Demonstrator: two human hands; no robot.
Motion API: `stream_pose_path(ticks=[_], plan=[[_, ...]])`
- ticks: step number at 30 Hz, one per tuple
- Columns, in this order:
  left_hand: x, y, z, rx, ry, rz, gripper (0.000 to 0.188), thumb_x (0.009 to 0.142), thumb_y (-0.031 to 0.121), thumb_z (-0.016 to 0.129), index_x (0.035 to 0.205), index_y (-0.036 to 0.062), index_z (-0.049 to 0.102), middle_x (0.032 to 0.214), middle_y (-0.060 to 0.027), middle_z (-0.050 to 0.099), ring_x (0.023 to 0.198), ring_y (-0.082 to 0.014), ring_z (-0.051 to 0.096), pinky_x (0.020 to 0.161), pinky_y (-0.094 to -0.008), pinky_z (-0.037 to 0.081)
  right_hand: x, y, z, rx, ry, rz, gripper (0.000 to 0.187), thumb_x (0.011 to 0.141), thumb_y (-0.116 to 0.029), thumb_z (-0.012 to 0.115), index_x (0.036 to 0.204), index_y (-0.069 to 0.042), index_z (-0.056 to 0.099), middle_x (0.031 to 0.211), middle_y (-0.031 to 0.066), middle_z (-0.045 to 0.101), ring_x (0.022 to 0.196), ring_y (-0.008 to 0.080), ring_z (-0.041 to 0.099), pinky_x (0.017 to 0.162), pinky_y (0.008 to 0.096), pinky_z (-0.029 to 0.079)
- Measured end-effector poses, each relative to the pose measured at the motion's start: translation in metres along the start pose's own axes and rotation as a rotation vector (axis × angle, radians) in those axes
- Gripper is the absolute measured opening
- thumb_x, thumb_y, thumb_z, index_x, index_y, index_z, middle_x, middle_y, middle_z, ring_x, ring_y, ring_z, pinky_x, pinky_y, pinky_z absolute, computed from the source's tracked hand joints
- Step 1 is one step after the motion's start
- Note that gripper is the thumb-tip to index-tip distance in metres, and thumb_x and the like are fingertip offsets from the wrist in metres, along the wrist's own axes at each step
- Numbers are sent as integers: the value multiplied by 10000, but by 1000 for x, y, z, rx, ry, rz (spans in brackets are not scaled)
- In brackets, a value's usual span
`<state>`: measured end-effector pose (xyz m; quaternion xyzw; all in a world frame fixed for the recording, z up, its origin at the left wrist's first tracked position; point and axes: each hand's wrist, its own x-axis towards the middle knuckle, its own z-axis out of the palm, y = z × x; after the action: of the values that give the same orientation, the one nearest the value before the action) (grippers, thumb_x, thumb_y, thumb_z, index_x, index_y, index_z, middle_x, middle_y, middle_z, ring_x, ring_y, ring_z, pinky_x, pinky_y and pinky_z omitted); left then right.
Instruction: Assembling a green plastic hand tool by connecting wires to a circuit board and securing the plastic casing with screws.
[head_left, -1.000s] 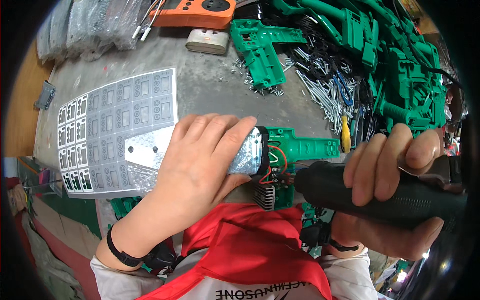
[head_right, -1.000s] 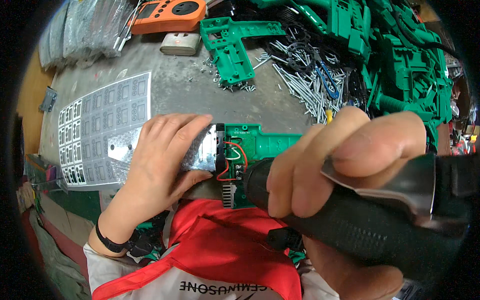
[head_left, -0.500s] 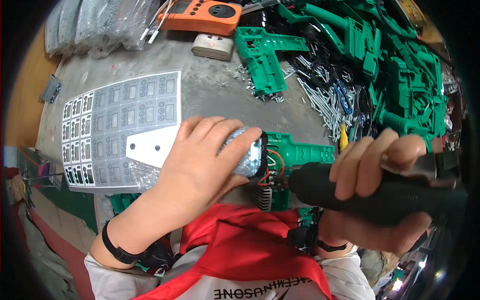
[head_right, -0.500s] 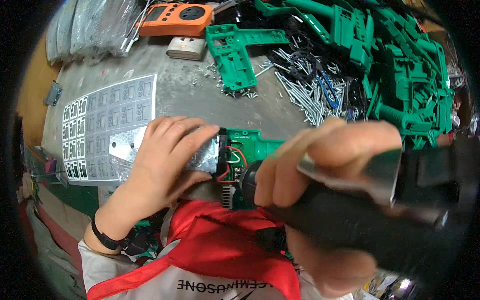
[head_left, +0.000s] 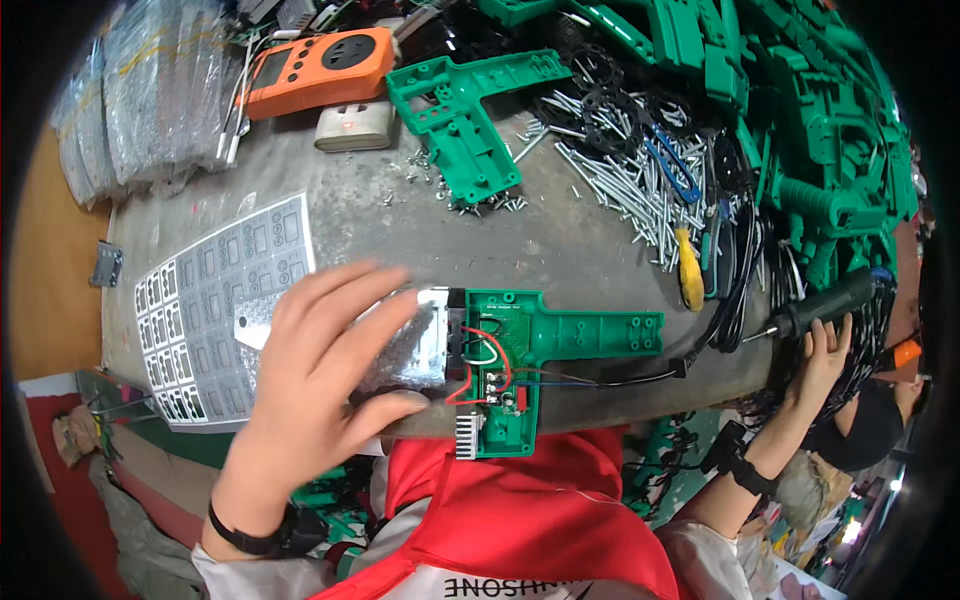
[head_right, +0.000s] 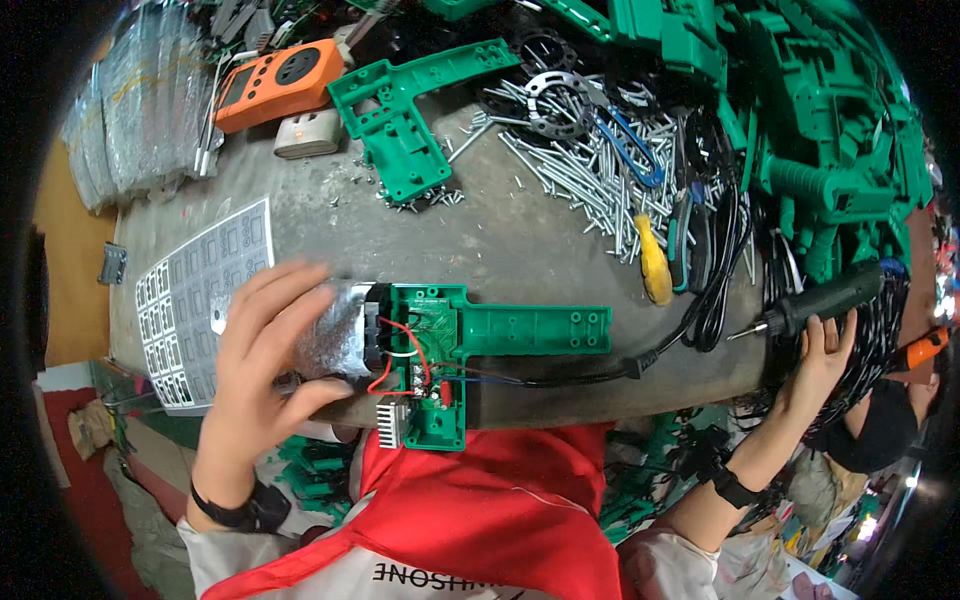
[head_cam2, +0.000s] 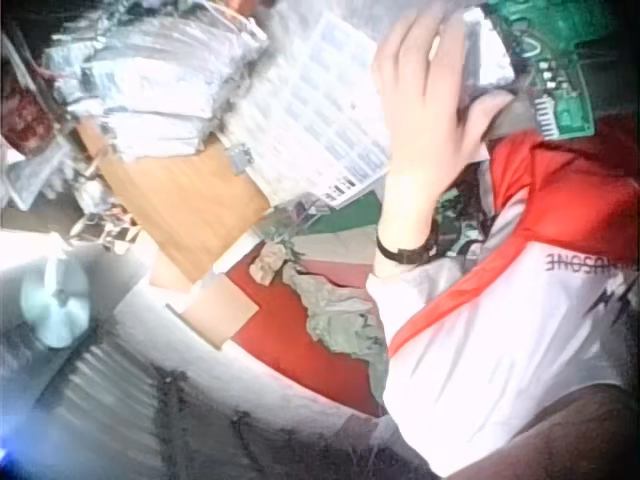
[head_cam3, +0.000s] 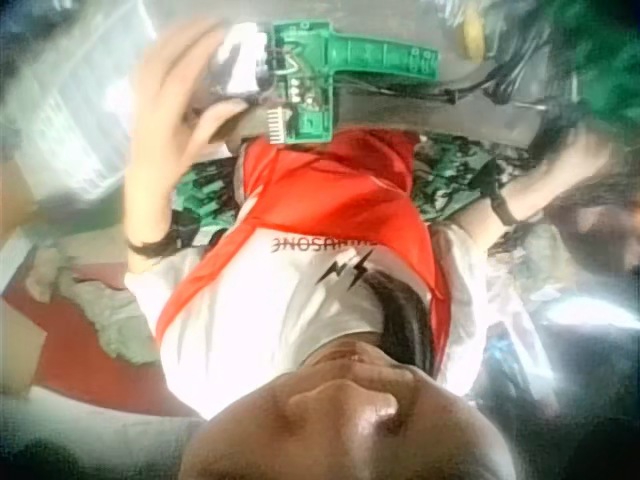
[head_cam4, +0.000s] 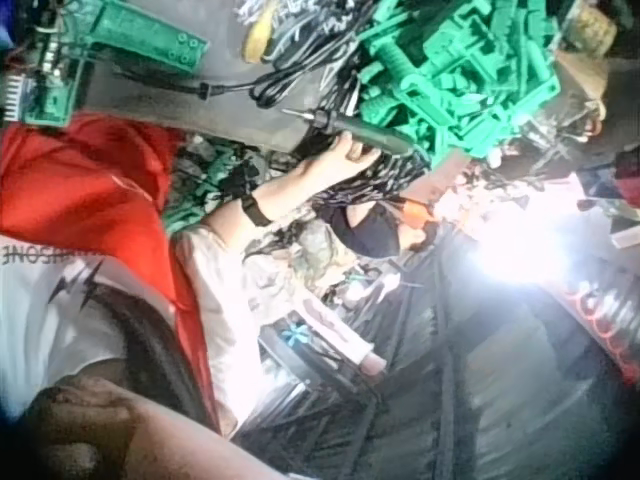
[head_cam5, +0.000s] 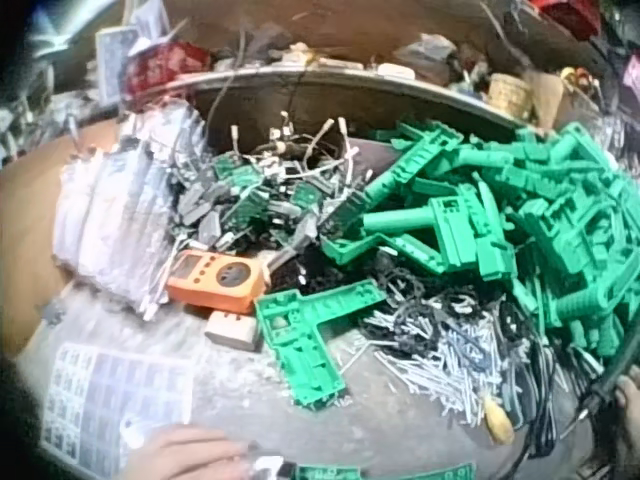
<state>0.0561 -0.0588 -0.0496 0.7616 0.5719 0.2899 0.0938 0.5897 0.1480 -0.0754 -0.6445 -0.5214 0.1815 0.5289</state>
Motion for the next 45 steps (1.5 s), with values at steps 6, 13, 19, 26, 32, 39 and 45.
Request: stream_pose_path(ticks=[6,13,19,26,32,39,45], plan=[[-33,52,18,-80,99,-324,296,743,37,732,1025,-7,654,972,-165,696,823,-324,658,721,-373,513,-16,-14,10,-321,79,-102,707,902,-171,724,1463,25,341,794,-26,555,659,27,438,621,175,359],[-4,81,41,120,7,-124,492,676,45,728,1154,-7,629,1158,-180,661,1004,-311,627,824,-395,476,-23,-37,13,-253,72,-424,419,946,-98,653,1343,-14,551,733,-56,469,675,28,406,664,166,346],[-1,84,42,596,-127,22,337,867,150,520,1161,27,630,1156,-137,662,1074,-251,628,756,-317,405,-113,-176,142,-92,-904,-819,188,755,-26,701,937,-12,659,930,90,606,822,213,587,717,320,463],[10,87,44,549,-277,70,373,855,182,531,1190,24,575,1177,-224,594,1090,-358,613,860,-373,464,-163,-181,223,33,-1319,-1016,108,761,-109,675,838,-53,624,894,98,574,893,287,583,701,386,498],[10,75,52,500,-230,106,369,851,181,548,1186,29,572,1181,-238,587,1052,-360,638,760,-333,518,-181,-180,237,-34,-1145,-841,85,765,-92,646,821,-44,605,813,124,586,789,329,615,651,422,510],[7,71,55,495,-130,72,345,846,161,554,1163,28,586,1155,-233,628,1024,-325,655,701,-314,519,-168,-189,239,46,-1274,-853,94,783,-102,641,835,-50,582,796,105,578,753,336,623,635,430,515],[13,75,50,451,-189,47,425,735,82,666,1148,-9,627,1187,-216,609,1071,-357,625,727,-387,476,-182,-181,243,-78,-1131,-933,120,743,-115,665,800,-54,579,789,87,570,745,303,631,614,410,524]])
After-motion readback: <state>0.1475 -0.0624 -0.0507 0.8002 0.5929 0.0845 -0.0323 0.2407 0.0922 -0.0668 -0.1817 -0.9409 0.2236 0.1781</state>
